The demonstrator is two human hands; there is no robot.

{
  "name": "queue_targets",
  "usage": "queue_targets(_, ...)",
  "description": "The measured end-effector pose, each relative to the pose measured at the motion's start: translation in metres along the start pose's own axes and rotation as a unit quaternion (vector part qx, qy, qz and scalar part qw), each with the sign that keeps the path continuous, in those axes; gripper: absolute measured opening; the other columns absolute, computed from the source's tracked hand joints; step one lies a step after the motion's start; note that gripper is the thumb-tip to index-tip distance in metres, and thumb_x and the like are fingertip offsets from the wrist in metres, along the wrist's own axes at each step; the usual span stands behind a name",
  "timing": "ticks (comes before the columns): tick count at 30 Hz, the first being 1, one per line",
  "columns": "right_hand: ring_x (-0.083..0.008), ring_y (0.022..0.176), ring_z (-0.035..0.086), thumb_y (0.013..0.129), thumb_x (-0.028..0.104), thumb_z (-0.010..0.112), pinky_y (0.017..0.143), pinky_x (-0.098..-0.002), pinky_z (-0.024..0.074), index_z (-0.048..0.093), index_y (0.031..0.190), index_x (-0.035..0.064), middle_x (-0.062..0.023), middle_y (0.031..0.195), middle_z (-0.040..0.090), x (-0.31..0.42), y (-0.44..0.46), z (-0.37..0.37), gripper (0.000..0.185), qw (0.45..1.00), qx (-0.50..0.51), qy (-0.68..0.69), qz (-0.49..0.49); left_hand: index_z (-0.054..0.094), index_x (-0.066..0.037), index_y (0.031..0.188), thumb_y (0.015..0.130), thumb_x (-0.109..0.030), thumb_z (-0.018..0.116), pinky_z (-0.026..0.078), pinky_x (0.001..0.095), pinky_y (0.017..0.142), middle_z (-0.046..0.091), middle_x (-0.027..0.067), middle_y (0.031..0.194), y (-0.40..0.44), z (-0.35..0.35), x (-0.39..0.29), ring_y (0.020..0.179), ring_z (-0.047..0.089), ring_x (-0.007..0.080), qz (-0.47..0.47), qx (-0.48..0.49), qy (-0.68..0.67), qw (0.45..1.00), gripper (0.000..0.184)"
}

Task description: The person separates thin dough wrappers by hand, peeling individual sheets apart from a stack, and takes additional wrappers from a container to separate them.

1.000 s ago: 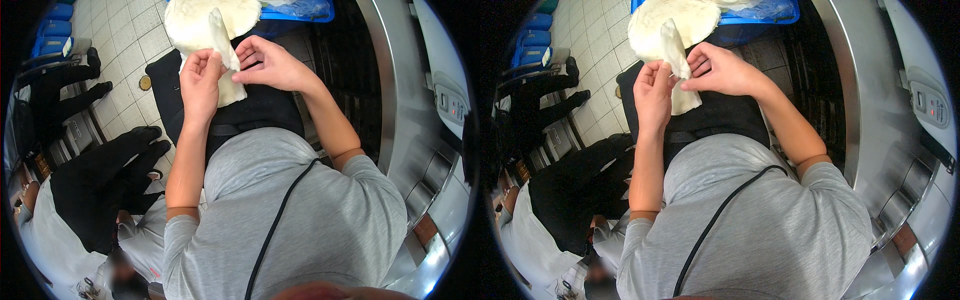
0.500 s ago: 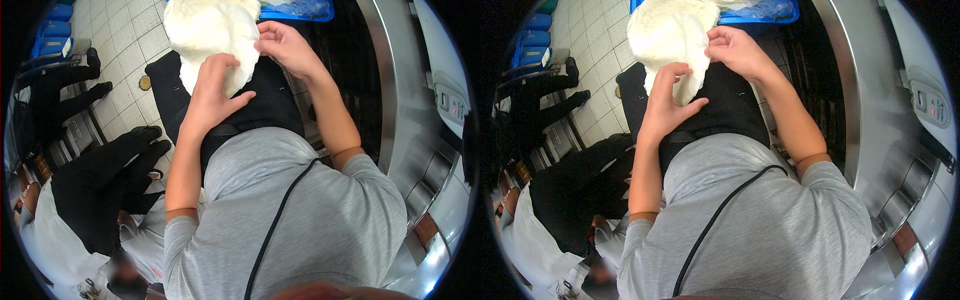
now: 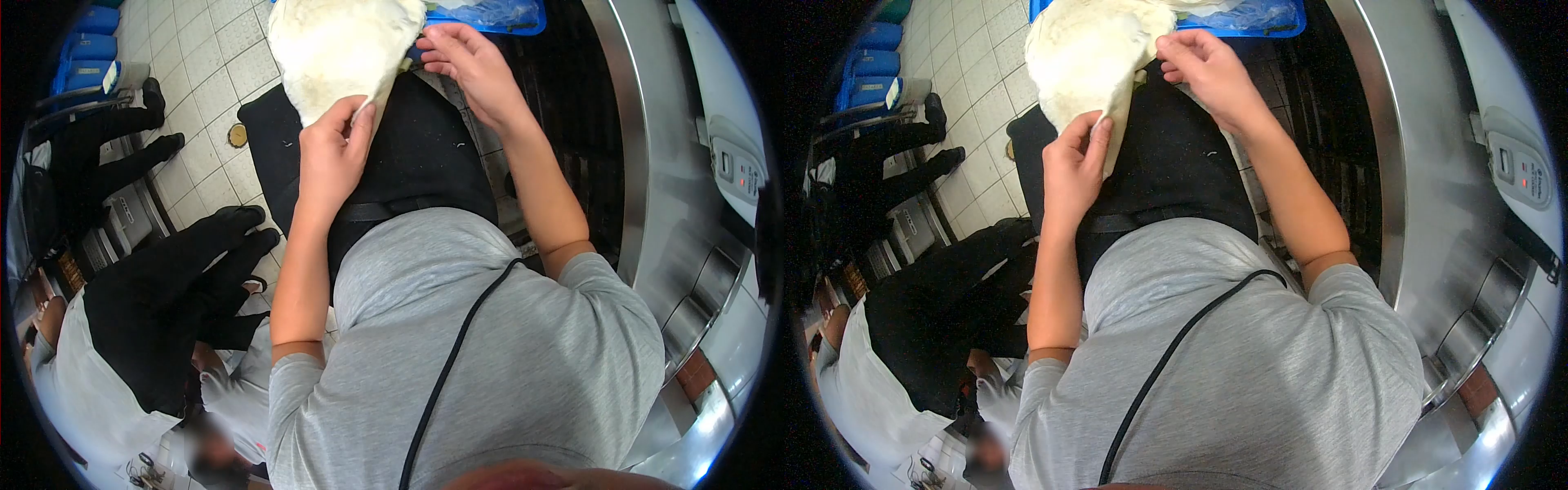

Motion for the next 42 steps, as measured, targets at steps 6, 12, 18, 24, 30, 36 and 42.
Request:
queue_targets(6, -0.013, 0.099, 0.072, 0.099, 0.024, 0.086, 0.086, -0.0291, 0.0607, 0.07, 0.119, -0.0015, -0.0078, 0.108, 0.075, -0.009, -0.028, 0.041, 0.036, 0.978, 0.163, -0.131, -0.001, 0.068, 0.003, 0.131, 0.109, -0.014, 0.073, 0.051, 0.0222, 0.074, 0.074, 0.0045, 0.113, 0.004, -0.011, 0.016, 0.087, 0.066, 0.0062, -0.091, -0.007, -0.266, 0.96, 0.028)
queue_targets(12, -0.0194, 0.11, 0.073, 0.094, 0.016, 0.089, 0.095, -0.0343, 0.063, 0.066, 0.125, -0.0045, -0.012, 0.118, 0.073, 0.001, -0.031, 0.045, 0.043, 0.976, 0.165, -0.141, -0.035, 0.068, 0.005, 0.132, 0.105, -0.008, 0.076, 0.059, 0.0272, 0.094, 0.076, 0.0119, 0.122, 0.005, -0.017, 0.021, 0.11, 0.074, 0.0138, -0.106, 0.054, -0.401, 0.908, 0.032)
queue_targets(18, -0.0172, 0.111, 0.072, 0.098, 0.006, 0.083, 0.098, -0.0324, 0.0598, 0.063, 0.128, -0.0034, -0.0097, 0.12, 0.071, 0.004, -0.031, 0.035, 0.037, 0.975, 0.177, -0.133, -0.02, 0.063, 0.005, 0.143, 0.104, -0.004, 0.076, 0.059, 0.0326, 0.105, 0.074, 0.0149, 0.132, 0.001, -0.012, 0.01, 0.118, 0.073, 0.0185, -0.073, 0.09, -0.346, 0.931, 0.042)
queue_targets(24, -0.0152, 0.105, 0.071, 0.101, 0.01, 0.082, 0.093, -0.0323, 0.0614, 0.065, 0.125, -0.0033, -0.0094, 0.113, 0.073, 0.004, -0.026, 0.026, 0.033, 0.965, 0.172, -0.196, -0.021, 0.067, 0.003, 0.14, 0.099, 0.001, 0.078, 0.06, 0.0306, 0.1, 0.075, 0.0128, 0.127, 0.0, 0.0, 0.004, 0.113, 0.073, 0.0165, -0.027, 0.079, -0.334, 0.939, 0.042)
queue_targets(30, -0.0124, 0.095, 0.071, 0.104, 0.031, 0.08, 0.087, -0.0312, 0.0626, 0.07, 0.108, -0.0007, -0.0059, 0.102, 0.074, -0.012, -0.019, 0.025, 0.033, 0.952, 0.179, -0.234, 0.084, 0.068, -0.001, 0.142, 0.102, -0.003, 0.076, 0.061, 0.0296, 0.085, 0.076, 0.0073, 0.118, 0.004, 0.006, 0.022, 0.099, 0.069, 0.0107, -0.069, 0.115, -0.119, 0.984, 0.04)
queue_targets(36, -0.0161, 0.076, 0.074, 0.1, 0.047, 0.077, 0.069, -0.0325, 0.06, 0.073, 0.087, -0.0028, -0.0094, 0.081, 0.075, -0.006, -0.015, 0.025, 0.052, 0.918, 0.145, -0.369, -0.01, 0.072, -0.002, 0.137, 0.104, -0.007, 0.075, 0.06, 0.031, 0.088, 0.077, 0.0063, 0.11, 0.008, 0.018, 0.019, 0.099, 0.07, 0.011, -0.023, 0.074, -0.119, 0.99, 0.034)
queue_targets(42, -0.0182, 0.085, 0.077, 0.105, 0.022, 0.06, 0.08, -0.033, 0.0657, 0.071, 0.105, -0.0068, -0.0119, 0.097, 0.076, 0.0, 0.009, 0.001, 0.031, 0.971, 0.045, -0.225, 0.061, 0.071, -0.005, 0.138, 0.095, -0.011, 0.085, 0.058, 0.0416, 0.099, 0.076, 0.0111, 0.125, 0.008, 0.016, 0.018, 0.112, 0.073, 0.0245, 0.047, 0.086, -0.028, 0.995, 0.045)
Point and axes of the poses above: each hand's wrist, its own y-axis towards the middle knuckle, its own z-axis out of the palm, x = y × z, the point moved 2 cm from there along y, towards the middle knuckle
